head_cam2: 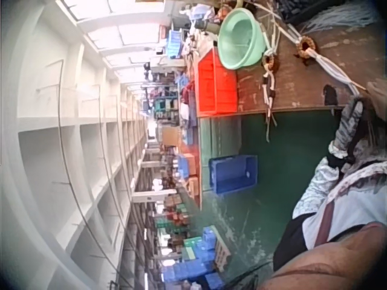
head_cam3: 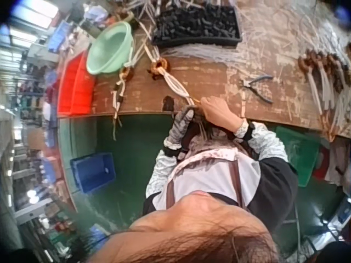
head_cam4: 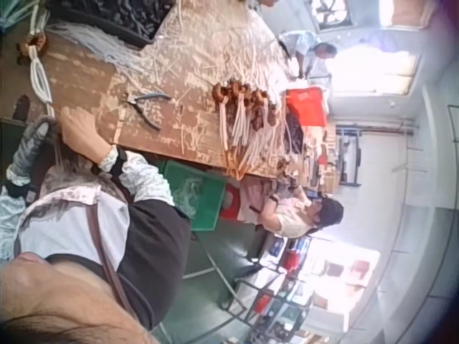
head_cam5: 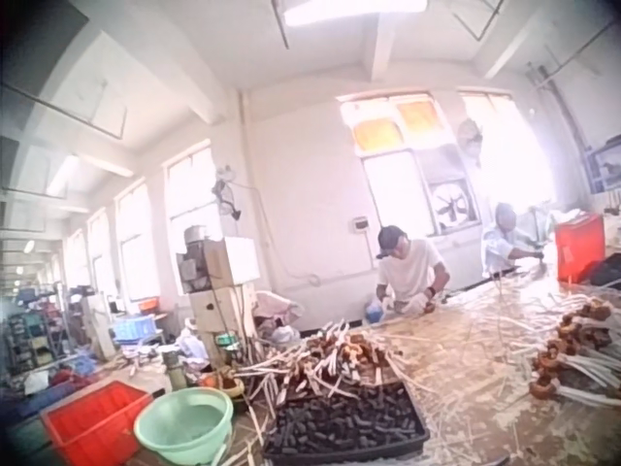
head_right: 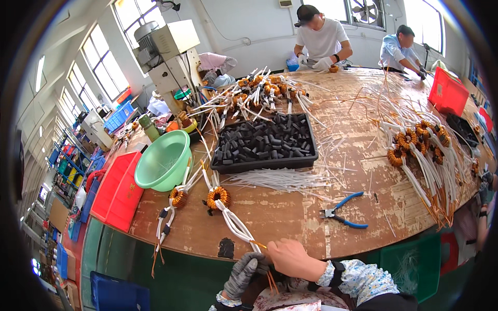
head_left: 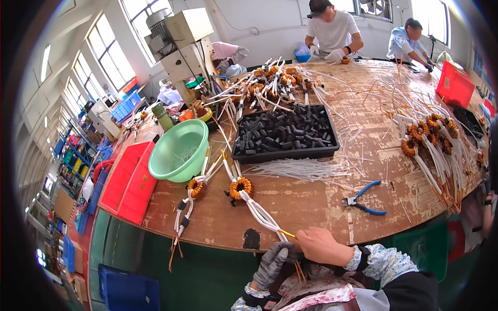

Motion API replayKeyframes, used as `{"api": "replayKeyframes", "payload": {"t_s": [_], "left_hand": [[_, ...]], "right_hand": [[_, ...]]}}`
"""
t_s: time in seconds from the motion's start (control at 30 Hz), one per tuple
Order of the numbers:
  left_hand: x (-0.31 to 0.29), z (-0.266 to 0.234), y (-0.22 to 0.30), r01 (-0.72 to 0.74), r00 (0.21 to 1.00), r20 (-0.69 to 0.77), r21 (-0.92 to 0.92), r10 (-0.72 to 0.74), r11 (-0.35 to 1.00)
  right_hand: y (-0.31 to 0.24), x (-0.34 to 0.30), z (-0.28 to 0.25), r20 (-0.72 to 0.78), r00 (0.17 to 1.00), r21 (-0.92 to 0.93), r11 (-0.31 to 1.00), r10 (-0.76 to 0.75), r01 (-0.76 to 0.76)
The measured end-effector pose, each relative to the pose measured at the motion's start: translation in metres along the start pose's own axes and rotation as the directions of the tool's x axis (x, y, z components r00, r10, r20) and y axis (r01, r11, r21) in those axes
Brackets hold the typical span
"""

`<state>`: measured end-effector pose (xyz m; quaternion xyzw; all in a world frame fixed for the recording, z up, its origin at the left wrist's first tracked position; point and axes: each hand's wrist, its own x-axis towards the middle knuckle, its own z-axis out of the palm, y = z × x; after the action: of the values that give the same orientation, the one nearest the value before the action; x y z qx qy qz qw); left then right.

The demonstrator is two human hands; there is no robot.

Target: Assembling copper-wound electrical components by securing wires with zip ties and trimming the excess.

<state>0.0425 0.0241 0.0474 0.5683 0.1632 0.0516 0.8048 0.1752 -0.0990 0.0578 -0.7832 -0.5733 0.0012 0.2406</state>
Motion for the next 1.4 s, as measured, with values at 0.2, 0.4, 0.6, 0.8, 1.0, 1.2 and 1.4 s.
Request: {"api": "replayKeyframes", "payload": {"t_s": [0.2, 0.4, 0.6, 0.8, 1.0, 1.2, 1.4], "left_hand": [[0.025, 0.006, -0.009, 0.14, 0.99, 0.07, -0.304, -0.125, 0.942], [0.025, 0.005, -0.022, 0.223, 0.971, 0.136, -0.199, -0.198, 0.954], [0.036, -0.004, -0.01, 0.158, 0.984, 0.122, -0.235, -0.132, 0.959], [0.058, -0.015, 0.003, 0.033, 0.996, 0.086, -0.287, -0.009, 0.957], [0.056, -0.013, -0.008, 0.119, 0.988, 0.131, -0.276, -0.085, 0.954], [0.031, 0.008, -0.008, 0.049, 0.997, -0.056, -0.181, -0.06, 0.982], [0.023, -0.001, -0.008, 0.112, 0.992, -0.046, -0.062, -0.115, 0.992]], "right_hand": [[-0.014, -0.023, -0.024, 0.061, 0.998, 0.067, 0.998, -0.022, 0.018], [0.003, -0.041, -0.04, 0.191, 0.976, 0.071, 0.993, -0.109, 0.097], [0.012, -0.041, -0.058, 0.336, 0.912, 0.062, 0.972, -0.235, 0.228], [0.074, -0.022, -0.102, 0.385, 0.888, 0.07, 0.967, -0.254, 0.246], [0.117, 0.105, -0.117, -0.222, 0.972, 0.102, 0.993, 0.081, -0.06], [0.157, 0.181, -0.065, -0.238, 0.967, -0.169, 0.977, 0.088, -0.131], [0.168, 0.194, -0.058, -0.067, 0.985, -0.125, 0.978, 0.157, -0.165]]}}
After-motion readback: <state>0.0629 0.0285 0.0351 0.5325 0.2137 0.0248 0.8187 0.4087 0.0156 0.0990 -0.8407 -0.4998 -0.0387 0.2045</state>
